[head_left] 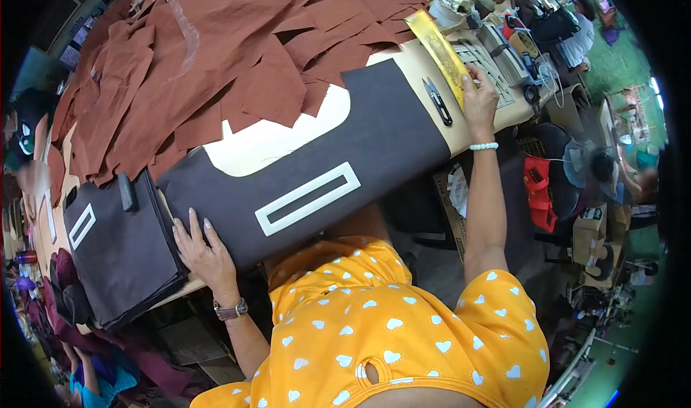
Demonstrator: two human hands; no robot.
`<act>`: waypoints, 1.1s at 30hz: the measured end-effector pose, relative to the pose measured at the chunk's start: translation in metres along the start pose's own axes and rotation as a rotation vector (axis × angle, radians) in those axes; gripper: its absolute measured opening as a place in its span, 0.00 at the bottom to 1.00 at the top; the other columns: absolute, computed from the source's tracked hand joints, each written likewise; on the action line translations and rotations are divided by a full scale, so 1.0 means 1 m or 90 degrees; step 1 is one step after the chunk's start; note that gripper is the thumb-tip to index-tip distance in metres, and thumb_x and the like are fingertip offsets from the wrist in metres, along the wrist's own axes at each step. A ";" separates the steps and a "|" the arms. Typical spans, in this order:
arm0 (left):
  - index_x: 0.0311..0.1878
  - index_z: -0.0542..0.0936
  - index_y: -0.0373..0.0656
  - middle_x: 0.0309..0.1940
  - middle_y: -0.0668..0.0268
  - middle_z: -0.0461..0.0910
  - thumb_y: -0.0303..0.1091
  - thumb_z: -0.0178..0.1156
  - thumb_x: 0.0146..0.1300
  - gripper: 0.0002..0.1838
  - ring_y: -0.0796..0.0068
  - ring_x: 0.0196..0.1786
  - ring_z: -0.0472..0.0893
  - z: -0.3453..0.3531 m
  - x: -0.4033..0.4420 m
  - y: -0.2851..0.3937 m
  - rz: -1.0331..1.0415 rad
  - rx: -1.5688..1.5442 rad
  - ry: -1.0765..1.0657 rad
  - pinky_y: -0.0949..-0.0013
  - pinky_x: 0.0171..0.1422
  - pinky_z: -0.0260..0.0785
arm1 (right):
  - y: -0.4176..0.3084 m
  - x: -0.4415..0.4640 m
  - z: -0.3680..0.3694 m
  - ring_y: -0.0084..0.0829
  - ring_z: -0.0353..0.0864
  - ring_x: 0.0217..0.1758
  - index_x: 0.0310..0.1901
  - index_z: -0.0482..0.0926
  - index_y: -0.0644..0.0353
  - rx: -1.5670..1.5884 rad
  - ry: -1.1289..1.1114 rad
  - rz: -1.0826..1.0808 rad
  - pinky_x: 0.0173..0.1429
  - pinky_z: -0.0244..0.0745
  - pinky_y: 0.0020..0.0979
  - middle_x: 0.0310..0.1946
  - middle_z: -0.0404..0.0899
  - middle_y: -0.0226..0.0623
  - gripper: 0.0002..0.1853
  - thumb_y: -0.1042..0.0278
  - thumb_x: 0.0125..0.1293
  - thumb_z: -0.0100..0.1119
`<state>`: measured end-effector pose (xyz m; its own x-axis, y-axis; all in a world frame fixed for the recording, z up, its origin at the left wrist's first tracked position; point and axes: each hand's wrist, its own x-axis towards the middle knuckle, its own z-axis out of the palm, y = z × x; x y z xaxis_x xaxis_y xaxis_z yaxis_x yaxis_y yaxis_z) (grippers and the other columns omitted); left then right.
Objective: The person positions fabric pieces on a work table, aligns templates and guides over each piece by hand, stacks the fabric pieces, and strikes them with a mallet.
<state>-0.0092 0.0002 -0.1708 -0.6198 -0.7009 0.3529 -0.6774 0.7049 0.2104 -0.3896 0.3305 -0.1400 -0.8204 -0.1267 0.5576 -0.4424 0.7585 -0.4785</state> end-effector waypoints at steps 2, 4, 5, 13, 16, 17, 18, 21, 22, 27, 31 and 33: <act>0.64 0.66 0.38 0.61 0.42 0.64 0.39 0.52 0.66 0.26 0.44 0.64 0.64 -0.001 -0.001 0.001 -0.002 -0.004 0.014 0.52 0.66 0.55 | 0.009 -0.003 0.000 0.44 0.75 0.49 0.48 0.78 0.64 -0.103 0.015 -0.055 0.53 0.69 0.39 0.44 0.76 0.45 0.16 0.65 0.60 0.58; 0.64 0.66 0.39 0.61 0.43 0.65 0.39 0.54 0.66 0.26 0.46 0.63 0.65 -0.001 0.000 0.006 -0.034 -0.025 0.058 0.53 0.66 0.56 | -0.016 -0.013 -0.005 0.44 0.75 0.47 0.45 0.79 0.63 -0.148 -0.016 -0.090 0.51 0.69 0.40 0.42 0.75 0.44 0.15 0.64 0.59 0.60; 0.63 0.66 0.38 0.60 0.44 0.66 0.39 0.54 0.65 0.26 0.46 0.62 0.65 0.001 -0.001 0.005 -0.048 -0.033 0.070 0.53 0.66 0.56 | -0.031 -0.022 -0.007 0.44 0.75 0.46 0.44 0.80 0.63 -0.168 -0.033 -0.109 0.50 0.69 0.41 0.41 0.75 0.44 0.15 0.63 0.59 0.60; 0.34 0.76 0.36 0.38 0.56 0.75 0.29 0.60 0.58 0.06 0.55 0.46 0.74 -0.001 0.009 0.002 -0.075 -0.146 0.147 0.58 0.50 0.64 | -0.064 -0.056 0.020 0.45 0.76 0.39 0.30 0.79 0.62 -0.091 -0.189 -0.015 0.45 0.69 0.42 0.32 0.75 0.44 0.10 0.63 0.54 0.65; 0.30 0.74 0.37 0.30 0.58 0.74 0.26 0.58 0.58 0.04 0.57 0.37 0.74 -0.004 0.013 0.007 -0.068 -0.181 0.144 0.59 0.44 0.65 | -0.064 -0.052 0.019 0.48 0.75 0.38 0.31 0.77 0.64 -0.051 -0.190 -0.059 0.44 0.69 0.43 0.31 0.75 0.47 0.09 0.67 0.56 0.61; 0.31 0.75 0.37 0.30 0.58 0.74 0.26 0.58 0.59 0.03 0.57 0.36 0.74 -0.005 0.013 0.008 -0.081 -0.187 0.133 0.60 0.43 0.65 | -0.066 -0.052 0.018 0.49 0.75 0.38 0.32 0.77 0.65 -0.036 -0.199 -0.060 0.45 0.69 0.42 0.32 0.76 0.48 0.09 0.67 0.58 0.60; 0.32 0.75 0.37 0.30 0.58 0.75 0.25 0.58 0.58 0.02 0.58 0.36 0.75 -0.010 0.013 0.011 -0.073 -0.244 0.142 0.61 0.42 0.66 | -0.068 -0.052 0.016 0.49 0.75 0.39 0.35 0.75 0.66 -0.014 -0.169 -0.063 0.45 0.68 0.42 0.33 0.76 0.50 0.10 0.66 0.60 0.58; 0.35 0.77 0.37 0.32 0.58 0.76 0.20 0.56 0.58 0.03 0.59 0.36 0.76 -0.033 0.015 0.013 -0.089 -0.361 0.187 0.65 0.41 0.69 | -0.076 -0.050 0.013 0.40 0.77 0.39 0.42 0.72 0.67 0.082 -0.109 -0.008 0.44 0.69 0.36 0.33 0.77 0.46 0.11 0.66 0.66 0.53; 0.35 0.77 0.37 0.31 0.58 0.76 0.18 0.56 0.56 0.05 0.60 0.35 0.77 -0.044 0.019 0.009 -0.071 -0.378 0.204 0.66 0.42 0.69 | -0.080 -0.046 0.010 0.33 0.76 0.39 0.42 0.71 0.66 0.139 -0.143 0.023 0.44 0.69 0.32 0.33 0.76 0.42 0.10 0.68 0.67 0.53; 0.39 0.81 0.35 0.41 0.46 0.79 0.18 0.52 0.57 0.10 0.49 0.48 0.78 -0.093 0.043 -0.072 -0.040 -0.202 0.205 0.59 0.51 0.70 | -0.152 -0.042 0.053 0.21 0.72 0.40 0.39 0.73 0.65 0.496 -0.224 -0.039 0.47 0.67 0.24 0.32 0.74 0.33 0.04 0.75 0.65 0.52; 0.48 0.79 0.35 0.50 0.47 0.77 0.19 0.49 0.58 0.16 0.51 0.54 0.76 -0.122 0.065 -0.161 -0.059 0.001 0.229 0.60 0.62 0.66 | -0.243 -0.050 0.095 0.28 0.74 0.50 0.43 0.76 0.68 0.512 -0.357 -0.225 0.57 0.65 0.26 0.42 0.77 0.38 0.09 0.79 0.62 0.52; 0.52 0.76 0.31 0.56 0.45 0.72 0.18 0.47 0.54 0.20 0.52 0.58 0.72 -0.134 0.080 -0.207 -0.058 0.087 0.238 0.60 0.64 0.63 | -0.296 -0.062 0.114 0.36 0.71 0.59 0.53 0.75 0.66 0.558 -0.352 -0.284 0.65 0.60 0.31 0.52 0.75 0.45 0.17 0.78 0.60 0.53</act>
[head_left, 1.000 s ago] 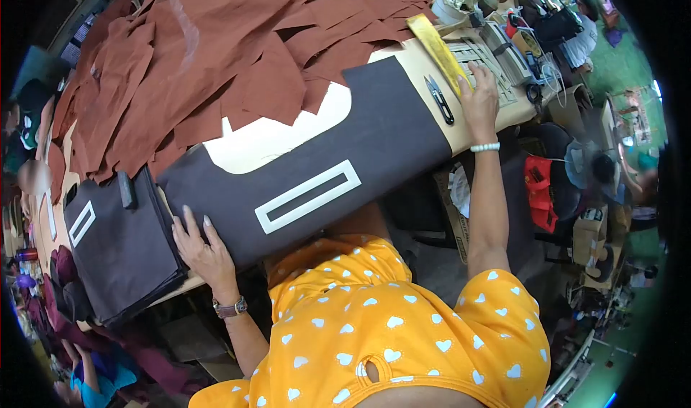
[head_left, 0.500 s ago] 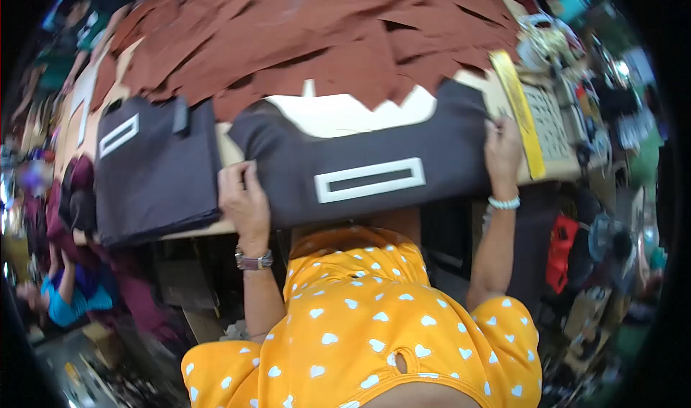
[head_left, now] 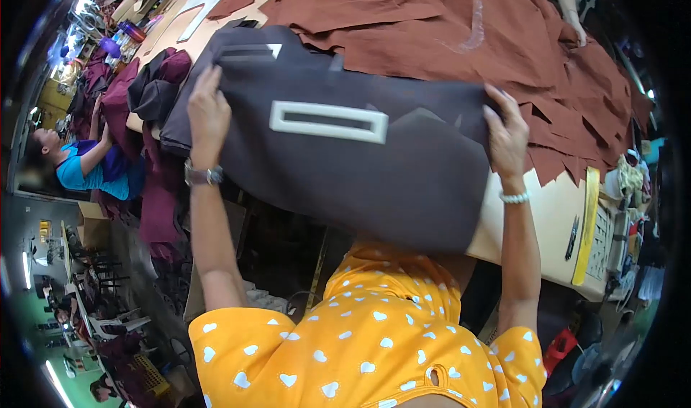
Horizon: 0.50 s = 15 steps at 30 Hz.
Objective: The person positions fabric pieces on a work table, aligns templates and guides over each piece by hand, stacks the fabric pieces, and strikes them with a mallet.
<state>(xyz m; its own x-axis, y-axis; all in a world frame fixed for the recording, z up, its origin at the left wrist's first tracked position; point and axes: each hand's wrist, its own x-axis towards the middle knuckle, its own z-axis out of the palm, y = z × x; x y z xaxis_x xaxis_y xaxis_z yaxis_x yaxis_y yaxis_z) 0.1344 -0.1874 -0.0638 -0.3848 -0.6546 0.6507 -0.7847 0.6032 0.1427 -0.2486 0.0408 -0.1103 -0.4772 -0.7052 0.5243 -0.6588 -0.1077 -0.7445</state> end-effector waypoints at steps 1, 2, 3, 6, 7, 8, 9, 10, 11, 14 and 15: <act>0.54 0.74 0.30 0.58 0.46 0.70 0.17 0.46 0.52 0.23 0.52 0.59 0.71 0.003 0.013 -0.021 0.018 0.030 0.008 0.61 0.65 0.62 | -0.006 0.012 0.021 0.40 0.67 0.63 0.56 0.72 0.66 0.012 -0.019 -0.009 0.67 0.58 0.32 0.55 0.72 0.48 0.21 0.77 0.59 0.54; 0.57 0.71 0.31 0.60 0.47 0.68 0.18 0.48 0.51 0.25 0.52 0.59 0.71 0.008 0.024 -0.043 -0.003 0.091 0.004 0.60 0.64 0.63 | -0.010 0.023 0.041 0.43 0.64 0.66 0.59 0.70 0.66 0.024 -0.037 -0.018 0.69 0.55 0.34 0.58 0.69 0.51 0.24 0.76 0.58 0.55; 0.58 0.70 0.31 0.61 0.47 0.67 0.19 0.48 0.51 0.26 0.51 0.59 0.72 0.014 0.037 -0.063 -0.012 0.116 -0.002 0.60 0.63 0.64 | -0.014 0.033 0.060 0.45 0.61 0.67 0.61 0.67 0.66 0.004 -0.041 -0.057 0.70 0.55 0.35 0.61 0.66 0.53 0.27 0.76 0.57 0.55; 0.58 0.67 0.32 0.64 0.48 0.63 0.20 0.52 0.51 0.27 0.50 0.58 0.73 0.029 0.073 -0.110 -0.042 0.201 -0.015 0.58 0.61 0.67 | -0.021 0.058 0.112 0.47 0.55 0.71 0.66 0.59 0.67 -0.044 -0.043 -0.138 0.72 0.53 0.37 0.65 0.59 0.56 0.34 0.77 0.55 0.53; 0.58 0.67 0.32 0.64 0.49 0.62 0.21 0.53 0.51 0.27 0.50 0.57 0.73 0.035 0.084 -0.123 -0.053 0.229 -0.019 0.58 0.60 0.68 | -0.026 0.065 0.126 0.48 0.53 0.71 0.67 0.55 0.67 -0.075 -0.062 -0.139 0.72 0.53 0.37 0.67 0.55 0.55 0.35 0.78 0.55 0.52; 0.57 0.67 0.33 0.65 0.49 0.61 0.22 0.55 0.51 0.26 0.50 0.57 0.73 0.039 0.093 -0.132 -0.069 0.244 -0.040 0.58 0.59 0.68 | -0.024 0.071 0.139 0.50 0.55 0.70 0.68 0.53 0.66 -0.112 -0.073 -0.145 0.69 0.58 0.39 0.67 0.53 0.56 0.37 0.77 0.55 0.52; 0.56 0.67 0.33 0.65 0.50 0.60 0.22 0.56 0.51 0.26 0.49 0.56 0.74 0.043 0.103 -0.140 -0.085 0.258 -0.060 0.57 0.58 0.69 | -0.026 0.076 0.150 0.52 0.59 0.67 0.68 0.52 0.65 -0.131 -0.077 -0.142 0.67 0.61 0.41 0.68 0.53 0.55 0.38 0.76 0.54 0.52; 0.55 0.67 0.34 0.66 0.50 0.59 0.23 0.58 0.51 0.25 0.49 0.56 0.74 0.048 0.112 -0.148 -0.099 0.272 -0.081 0.57 0.58 0.70 | -0.029 0.079 0.160 0.54 0.62 0.65 0.68 0.51 0.64 -0.150 -0.079 -0.140 0.64 0.65 0.42 0.68 0.52 0.55 0.38 0.76 0.54 0.52; 0.54 0.67 0.34 0.67 0.52 0.58 0.26 0.61 0.51 0.25 0.49 0.55 0.75 0.052 0.119 -0.152 -0.108 0.294 -0.087 0.56 0.57 0.71 | -0.032 0.082 0.169 0.55 0.65 0.62 0.68 0.51 0.64 -0.155 -0.081 -0.135 0.62 0.66 0.43 0.68 0.52 0.55 0.38 0.76 0.54 0.52; 0.60 0.65 0.35 0.69 0.53 0.55 0.26 0.59 0.52 0.29 0.53 0.61 0.71 0.062 0.137 -0.158 -0.172 0.302 -0.139 0.60 0.61 0.67 | -0.036 0.090 0.188 0.57 0.70 0.57 0.68 0.51 0.63 -0.171 -0.086 -0.112 0.58 0.69 0.45 0.68 0.51 0.54 0.39 0.76 0.52 0.51; 0.60 0.65 0.35 0.69 0.53 0.55 0.26 0.59 0.52 0.30 0.53 0.62 0.70 0.069 0.142 -0.164 -0.174 0.293 -0.141 0.58 0.61 0.67 | -0.035 0.093 0.193 0.58 0.71 0.56 0.68 0.51 0.63 -0.178 -0.089 -0.102 0.57 0.70 0.45 0.69 0.51 0.54 0.39 0.76 0.52 0.51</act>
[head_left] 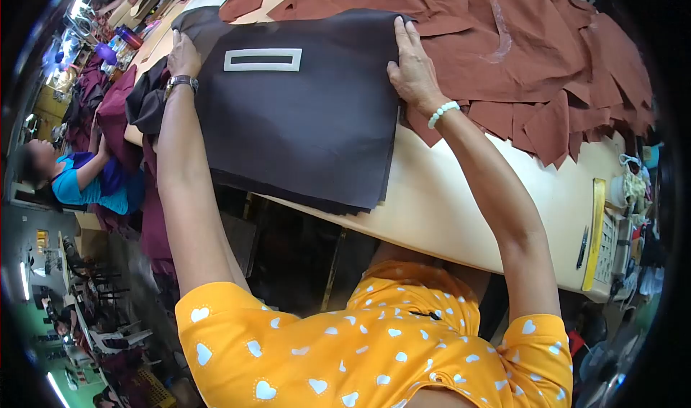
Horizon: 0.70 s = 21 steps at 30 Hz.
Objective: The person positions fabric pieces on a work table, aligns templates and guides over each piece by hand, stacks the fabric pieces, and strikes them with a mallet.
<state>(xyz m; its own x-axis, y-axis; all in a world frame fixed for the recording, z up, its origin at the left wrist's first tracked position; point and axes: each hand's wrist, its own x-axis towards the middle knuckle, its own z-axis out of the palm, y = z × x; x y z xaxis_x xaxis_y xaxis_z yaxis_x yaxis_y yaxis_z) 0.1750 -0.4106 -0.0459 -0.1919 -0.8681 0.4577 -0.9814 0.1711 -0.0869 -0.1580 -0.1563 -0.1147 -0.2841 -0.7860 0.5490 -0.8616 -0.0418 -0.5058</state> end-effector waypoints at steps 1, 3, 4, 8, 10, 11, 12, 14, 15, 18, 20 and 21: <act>0.61 0.64 0.36 0.70 0.54 0.54 0.27 0.60 0.52 0.31 0.53 0.62 0.69 0.008 0.007 -0.003 -0.002 -0.009 -0.004 0.56 0.61 0.66 | 0.000 0.003 0.003 0.58 0.71 0.55 0.68 0.52 0.63 -0.006 -0.006 0.011 0.57 0.70 0.46 0.69 0.51 0.54 0.39 0.77 0.52 0.50; 0.63 0.63 0.38 0.70 0.56 0.53 0.31 0.61 0.54 0.32 0.52 0.65 0.66 0.017 0.010 0.000 -0.021 0.013 0.004 0.50 0.62 0.64 | -0.001 0.005 0.006 0.56 0.65 0.61 0.69 0.51 0.64 0.012 -0.042 0.039 0.62 0.65 0.43 0.69 0.49 0.55 0.39 0.76 0.52 0.51; 0.63 0.63 0.39 0.71 0.57 0.53 0.34 0.60 0.55 0.32 0.52 0.66 0.64 0.022 0.008 0.004 -0.038 0.045 0.015 0.46 0.63 0.62 | 0.001 0.005 0.008 0.54 0.59 0.65 0.69 0.50 0.64 0.029 -0.068 0.053 0.66 0.61 0.41 0.69 0.49 0.56 0.40 0.75 0.52 0.52; 0.66 0.61 0.43 0.72 0.57 0.50 0.45 0.57 0.57 0.34 0.52 0.72 0.51 0.038 -0.004 0.035 -0.069 0.180 0.058 0.34 0.65 0.50 | -0.001 -0.002 0.010 0.51 0.52 0.71 0.69 0.49 0.66 0.078 -0.158 0.077 0.71 0.54 0.37 0.69 0.48 0.58 0.40 0.75 0.53 0.54; 0.66 0.61 0.43 0.71 0.54 0.51 0.52 0.54 0.60 0.35 0.49 0.73 0.48 0.030 -0.022 0.062 0.019 0.031 0.033 0.32 0.66 0.48 | 0.000 -0.006 0.014 0.50 0.52 0.71 0.69 0.50 0.66 0.097 -0.155 0.064 0.71 0.54 0.36 0.69 0.49 0.58 0.40 0.75 0.53 0.53; 0.66 0.62 0.44 0.70 0.54 0.53 0.58 0.50 0.62 0.36 0.48 0.73 0.47 0.036 -0.030 0.078 0.061 -0.015 0.042 0.32 0.66 0.47 | 0.002 -0.007 0.016 0.49 0.52 0.72 0.69 0.50 0.66 0.106 -0.153 0.058 0.71 0.54 0.36 0.69 0.50 0.57 0.39 0.75 0.54 0.53; 0.67 0.62 0.46 0.70 0.55 0.53 0.62 0.46 0.63 0.36 0.48 0.73 0.49 0.029 -0.047 0.097 0.092 -0.103 0.039 0.32 0.66 0.46 | 0.005 -0.007 0.021 0.49 0.54 0.71 0.68 0.50 0.67 0.124 -0.124 0.042 0.70 0.55 0.36 0.68 0.51 0.57 0.39 0.75 0.54 0.53; 0.68 0.62 0.50 0.70 0.55 0.54 0.62 0.43 0.63 0.36 0.49 0.72 0.51 0.034 -0.072 0.126 0.119 -0.203 -0.007 0.31 0.67 0.43 | 0.015 -0.008 0.028 0.49 0.59 0.68 0.68 0.50 0.67 0.152 -0.062 0.009 0.69 0.58 0.36 0.67 0.54 0.57 0.38 0.76 0.55 0.51; 0.68 0.63 0.50 0.70 0.55 0.56 0.62 0.43 0.64 0.35 0.50 0.72 0.52 0.031 -0.086 0.136 0.125 -0.232 -0.032 0.31 0.67 0.41 | 0.014 -0.010 0.023 0.49 0.63 0.65 0.67 0.52 0.68 0.203 -0.039 0.057 0.66 0.60 0.36 0.65 0.58 0.57 0.35 0.76 0.56 0.50; 0.66 0.67 0.50 0.68 0.56 0.59 0.61 0.42 0.64 0.33 0.49 0.71 0.53 0.042 -0.104 0.147 0.116 -0.189 -0.068 0.32 0.69 0.38 | 0.021 -0.019 0.023 0.43 0.77 0.51 0.61 0.58 0.70 0.403 0.062 0.180 0.54 0.71 0.36 0.50 0.75 0.54 0.27 0.78 0.57 0.45; 0.64 0.69 0.51 0.68 0.57 0.60 0.61 0.41 0.64 0.32 0.49 0.71 0.53 0.044 -0.100 0.151 0.093 -0.201 -0.076 0.32 0.69 0.35 | 0.027 -0.021 0.023 0.42 0.80 0.44 0.60 0.59 0.70 0.417 0.002 0.242 0.50 0.73 0.35 0.43 0.78 0.51 0.26 0.79 0.57 0.45; 0.63 0.70 0.51 0.68 0.57 0.61 0.61 0.41 0.64 0.32 0.49 0.71 0.54 0.043 -0.100 0.151 0.082 -0.205 -0.082 0.33 0.69 0.34 | 0.026 -0.023 0.023 0.41 0.81 0.40 0.59 0.59 0.69 0.426 -0.029 0.275 0.48 0.74 0.34 0.39 0.80 0.50 0.25 0.79 0.57 0.44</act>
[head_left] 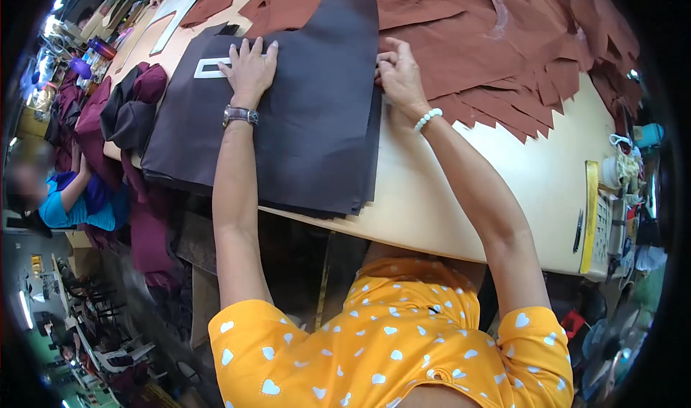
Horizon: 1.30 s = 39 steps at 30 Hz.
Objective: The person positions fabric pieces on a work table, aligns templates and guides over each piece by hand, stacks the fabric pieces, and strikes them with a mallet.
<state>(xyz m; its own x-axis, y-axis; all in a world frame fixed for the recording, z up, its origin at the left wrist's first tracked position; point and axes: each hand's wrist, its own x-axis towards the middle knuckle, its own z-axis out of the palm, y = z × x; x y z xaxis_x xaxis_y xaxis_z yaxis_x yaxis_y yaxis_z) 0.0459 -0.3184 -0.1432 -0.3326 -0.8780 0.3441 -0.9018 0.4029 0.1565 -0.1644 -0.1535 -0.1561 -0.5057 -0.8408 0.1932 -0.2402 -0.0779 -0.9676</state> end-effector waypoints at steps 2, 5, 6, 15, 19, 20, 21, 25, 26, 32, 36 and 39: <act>0.64 0.69 0.51 0.68 0.57 0.61 0.61 0.41 0.64 0.32 0.50 0.71 0.54 -0.001 0.002 0.002 -0.012 0.005 -0.022 0.33 0.70 0.34 | -0.002 -0.001 0.011 0.47 0.80 0.41 0.59 0.60 0.69 -0.141 0.013 -0.027 0.48 0.73 0.39 0.38 0.80 0.53 0.25 0.77 0.58 0.46; 0.64 0.69 0.51 0.68 0.58 0.60 0.62 0.41 0.63 0.33 0.51 0.72 0.53 -0.006 0.003 0.006 -0.037 0.015 -0.049 0.34 0.70 0.33 | -0.018 -0.003 0.026 0.57 0.77 0.45 0.59 0.59 0.67 -0.366 -0.017 -0.007 0.50 0.71 0.49 0.41 0.78 0.60 0.24 0.71 0.60 0.46; 0.64 0.69 0.50 0.68 0.58 0.60 0.63 0.42 0.62 0.34 0.52 0.72 0.53 -0.007 0.002 0.008 -0.045 0.020 -0.055 0.34 0.70 0.33 | -0.020 -0.003 0.033 0.57 0.77 0.46 0.60 0.57 0.66 -0.389 -0.005 -0.015 0.52 0.70 0.49 0.45 0.75 0.62 0.25 0.70 0.60 0.44; 0.63 0.71 0.50 0.67 0.59 0.61 0.73 0.49 0.51 0.44 0.54 0.72 0.52 -0.010 -0.001 0.017 -0.069 0.052 -0.062 0.36 0.70 0.34 | -0.032 0.041 0.001 0.45 0.79 0.47 0.67 0.43 0.72 -0.050 0.078 0.124 0.52 0.74 0.41 0.47 0.73 0.59 0.52 0.66 0.43 0.66; 0.62 0.71 0.49 0.67 0.59 0.62 0.75 0.51 0.47 0.46 0.54 0.72 0.53 -0.014 -0.004 0.019 -0.064 0.054 -0.053 0.36 0.70 0.35 | -0.041 0.057 -0.036 0.32 0.79 0.25 0.67 0.37 0.74 0.234 -0.012 0.194 0.26 0.76 0.31 0.37 0.75 0.54 0.50 0.75 0.48 0.61; 0.62 0.71 0.49 0.67 0.59 0.63 0.75 0.52 0.47 0.47 0.54 0.72 0.53 -0.015 -0.004 0.021 -0.066 0.056 -0.058 0.36 0.70 0.36 | -0.051 0.052 -0.036 0.31 0.77 0.22 0.61 0.51 0.75 0.302 0.028 0.212 0.23 0.75 0.30 0.34 0.74 0.49 0.40 0.74 0.49 0.62; 0.62 0.71 0.48 0.66 0.59 0.63 0.75 0.52 0.46 0.47 0.54 0.72 0.53 -0.018 -0.005 0.023 -0.067 0.058 -0.062 0.36 0.70 0.36 | -0.051 0.056 -0.040 0.31 0.77 0.22 0.54 0.58 0.74 0.358 0.007 0.234 0.22 0.75 0.29 0.33 0.74 0.47 0.32 0.74 0.49 0.62; 0.62 0.72 0.47 0.66 0.59 0.63 0.76 0.52 0.45 0.48 0.54 0.71 0.54 -0.019 -0.006 0.025 -0.065 0.066 -0.059 0.36 0.70 0.36 | -0.064 0.054 -0.044 0.31 0.77 0.22 0.36 0.66 0.67 0.418 0.008 0.214 0.21 0.74 0.29 0.31 0.73 0.44 0.16 0.73 0.50 0.63; 0.62 0.72 0.47 0.66 0.59 0.63 0.76 0.52 0.45 0.48 0.54 0.71 0.54 -0.020 -0.006 0.025 -0.064 0.065 -0.059 0.36 0.70 0.36 | -0.064 0.052 -0.044 0.31 0.77 0.22 0.37 0.66 0.67 0.413 -0.010 0.205 0.21 0.74 0.29 0.31 0.73 0.44 0.16 0.73 0.50 0.63; 0.61 0.72 0.48 0.66 0.59 0.64 0.76 0.53 0.45 0.48 0.55 0.71 0.54 -0.021 -0.007 0.025 -0.062 0.075 -0.065 0.36 0.70 0.36 | -0.058 0.026 -0.027 0.26 0.78 0.22 0.47 0.69 0.65 0.300 -0.019 0.202 0.21 0.75 0.25 0.30 0.76 0.40 0.21 0.67 0.53 0.62; 0.61 0.73 0.49 0.66 0.59 0.64 0.77 0.53 0.44 0.48 0.55 0.71 0.55 -0.017 -0.005 0.023 -0.062 0.086 -0.059 0.36 0.70 0.36 | -0.047 0.012 -0.004 0.29 0.78 0.25 0.62 0.53 0.69 0.228 0.060 0.138 0.24 0.75 0.30 0.36 0.73 0.44 0.40 0.70 0.50 0.64; 0.60 0.73 0.49 0.65 0.59 0.65 0.77 0.53 0.44 0.48 0.55 0.71 0.55 -0.013 -0.004 0.020 -0.058 0.083 -0.050 0.36 0.70 0.36 | -0.046 0.017 0.003 0.29 0.78 0.25 0.57 0.61 0.68 0.250 0.118 0.098 0.24 0.75 0.29 0.33 0.74 0.42 0.32 0.69 0.52 0.64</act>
<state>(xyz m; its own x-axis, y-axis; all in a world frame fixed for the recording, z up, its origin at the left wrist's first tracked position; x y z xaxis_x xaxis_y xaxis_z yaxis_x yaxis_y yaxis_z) 0.0326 -0.3033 -0.1293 -0.2639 -0.9290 0.2595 -0.9556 0.2883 0.0603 -0.1594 -0.1658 -0.1090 -0.6591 -0.7512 0.0344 0.1630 -0.1874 -0.9687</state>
